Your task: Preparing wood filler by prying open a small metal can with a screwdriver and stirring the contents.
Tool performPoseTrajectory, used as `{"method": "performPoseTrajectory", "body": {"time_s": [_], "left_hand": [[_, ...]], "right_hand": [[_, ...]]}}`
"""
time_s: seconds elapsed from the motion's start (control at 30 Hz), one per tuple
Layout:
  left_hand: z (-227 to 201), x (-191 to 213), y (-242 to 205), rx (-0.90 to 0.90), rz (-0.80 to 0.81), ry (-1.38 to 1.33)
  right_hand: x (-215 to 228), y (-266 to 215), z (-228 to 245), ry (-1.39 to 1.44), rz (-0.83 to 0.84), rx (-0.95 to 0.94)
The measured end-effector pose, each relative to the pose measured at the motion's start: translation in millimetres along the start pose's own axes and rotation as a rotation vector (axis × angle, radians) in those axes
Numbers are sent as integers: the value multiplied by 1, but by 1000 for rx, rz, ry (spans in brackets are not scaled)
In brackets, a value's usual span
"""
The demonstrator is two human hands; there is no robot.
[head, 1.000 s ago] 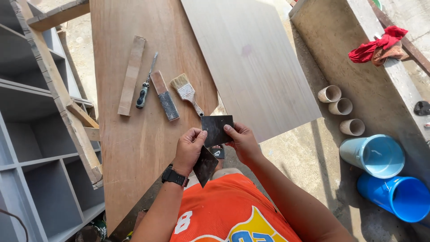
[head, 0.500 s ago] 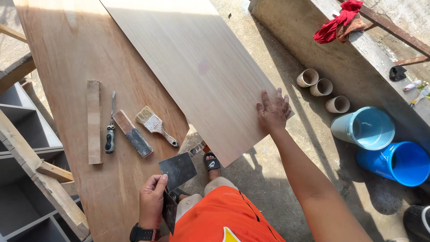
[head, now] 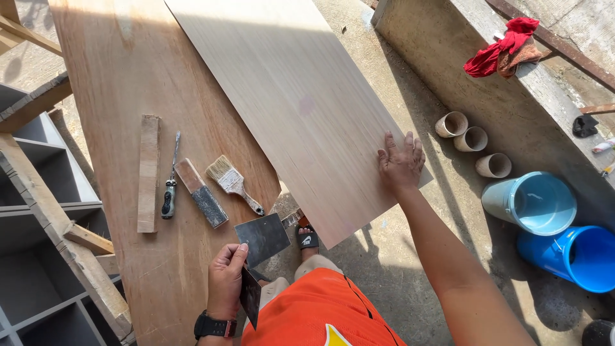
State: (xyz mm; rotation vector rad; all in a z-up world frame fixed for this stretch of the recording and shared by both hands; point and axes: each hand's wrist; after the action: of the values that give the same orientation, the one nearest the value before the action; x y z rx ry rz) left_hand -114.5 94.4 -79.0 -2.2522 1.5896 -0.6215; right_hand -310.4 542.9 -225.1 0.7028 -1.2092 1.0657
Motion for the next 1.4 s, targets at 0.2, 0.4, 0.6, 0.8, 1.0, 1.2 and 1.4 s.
{"method": "performPoseTrajectory", "body": {"time_s": [0.2, 0.4, 0.6, 0.8, 1.0, 1.2, 1.4], "left_hand": [[12, 5, -5, 20, -48, -1], [25, 16, -15, 110, -157, -43], [29, 25, -20, 102, -216, -124], [41, 26, -13, 90, -237, -112], [21, 23, -12, 102, -238, -95], [30, 27, -8, 122, -236, -123], [39, 25, -6, 80, -226, -76]], "right_hand": [[-34, 40, 41, -87, -17, 215], [-2, 82, 134, -82, 292, 181], [-6, 118, 146, -146, 183, 207], [-12, 114, 155, -99, 219, 112], [-10, 110, 153, -42, 174, 156], [15, 117, 177, -47, 357, -30], [-10, 101, 169, -1, 300, 70]]}}
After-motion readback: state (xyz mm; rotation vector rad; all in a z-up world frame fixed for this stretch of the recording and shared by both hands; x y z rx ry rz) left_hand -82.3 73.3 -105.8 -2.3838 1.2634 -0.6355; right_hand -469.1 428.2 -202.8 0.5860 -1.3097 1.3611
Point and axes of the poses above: each hand's wrist, its own y-axis towards the middle knuckle, its own x-axis out of the back of the hand, z = x × y, and after that the axes turned 6 degrees about -x, right-handed
